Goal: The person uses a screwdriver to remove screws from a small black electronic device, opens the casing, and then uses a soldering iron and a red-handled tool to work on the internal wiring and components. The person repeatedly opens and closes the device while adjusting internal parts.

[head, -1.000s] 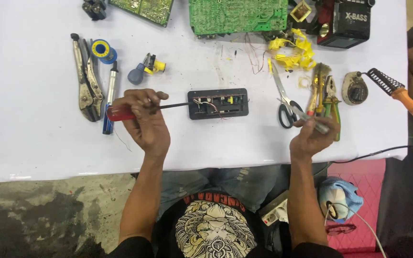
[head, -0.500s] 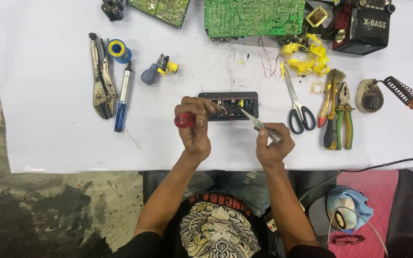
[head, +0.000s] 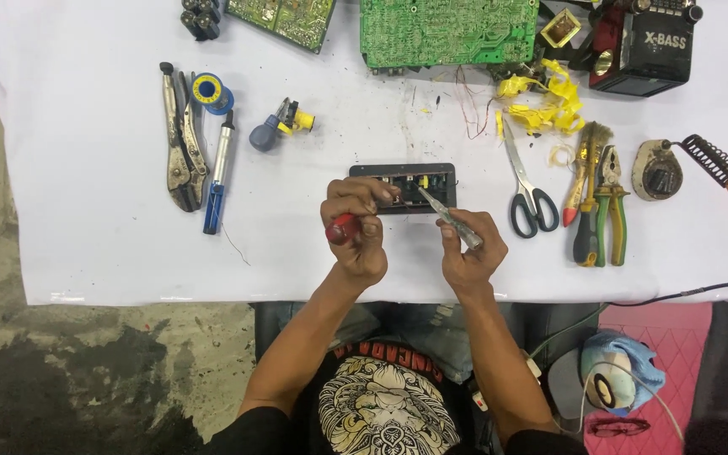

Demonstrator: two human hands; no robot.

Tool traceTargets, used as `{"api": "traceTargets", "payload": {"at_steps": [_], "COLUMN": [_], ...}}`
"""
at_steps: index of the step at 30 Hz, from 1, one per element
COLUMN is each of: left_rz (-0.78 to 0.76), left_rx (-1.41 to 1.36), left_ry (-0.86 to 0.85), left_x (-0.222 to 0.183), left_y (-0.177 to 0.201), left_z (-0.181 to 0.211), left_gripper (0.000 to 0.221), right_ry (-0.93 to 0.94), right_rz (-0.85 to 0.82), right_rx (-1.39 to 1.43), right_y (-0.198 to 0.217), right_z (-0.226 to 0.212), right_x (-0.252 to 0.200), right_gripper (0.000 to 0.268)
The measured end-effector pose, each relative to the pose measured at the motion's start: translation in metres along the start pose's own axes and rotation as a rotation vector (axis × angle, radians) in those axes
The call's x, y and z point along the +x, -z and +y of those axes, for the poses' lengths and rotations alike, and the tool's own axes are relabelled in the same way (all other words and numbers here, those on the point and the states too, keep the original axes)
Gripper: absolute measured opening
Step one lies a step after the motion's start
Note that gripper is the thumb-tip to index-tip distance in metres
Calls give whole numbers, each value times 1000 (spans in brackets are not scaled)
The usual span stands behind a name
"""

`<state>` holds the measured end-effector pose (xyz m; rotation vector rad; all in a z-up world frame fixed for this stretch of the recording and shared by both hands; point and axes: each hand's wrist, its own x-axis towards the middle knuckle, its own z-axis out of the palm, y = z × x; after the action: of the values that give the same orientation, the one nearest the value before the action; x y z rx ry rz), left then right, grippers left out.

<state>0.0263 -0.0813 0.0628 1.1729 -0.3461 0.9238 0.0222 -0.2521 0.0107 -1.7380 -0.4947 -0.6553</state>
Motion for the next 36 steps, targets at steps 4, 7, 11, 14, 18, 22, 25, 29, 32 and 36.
{"api": "traceTargets", "payload": {"at_steps": [4,7,11,14,18,22,25,29,32,36], "left_rz": [4,-92,-168,-212,-240,-238,-238,-283,-298,-296], "left_rx": [35,84,309,484,547,555,572,593,598,594], "left_ry": [4,-44,26,160,307,359,315,278,272,247], "left_x": [-10,-15,-15,-3,0,1,-5,-9,-9,-11], "left_y": [-4,1,10,16,26,25,25,24,24,26], "left_z": [-7,-13,3,25,36,41,35,28,27,27], "left_gripper": [22,22,19,16,14,14,17,18,18,18], "right_ry": [-15,-40,-71,-79,-54,-46,-51,-68,-87,-61], "right_rz": [-26,-55,-106,-118,-122,-89,-66,-30,-16,-45], "right_rx": [-22,12,-15,-30,-60,-71,-122,-112,-95,-129], "right_y": [2,0,0,0,1,2,2,3,2,-1], "right_z": [-2,-3,-8,-8,-10,-8,-11,-8,-6,-17], "right_x": [-3,-1,1,1,1,-4,0,-3,-2,1], "right_gripper": [19,19,21,22,24,26,29,33,35,38]}}
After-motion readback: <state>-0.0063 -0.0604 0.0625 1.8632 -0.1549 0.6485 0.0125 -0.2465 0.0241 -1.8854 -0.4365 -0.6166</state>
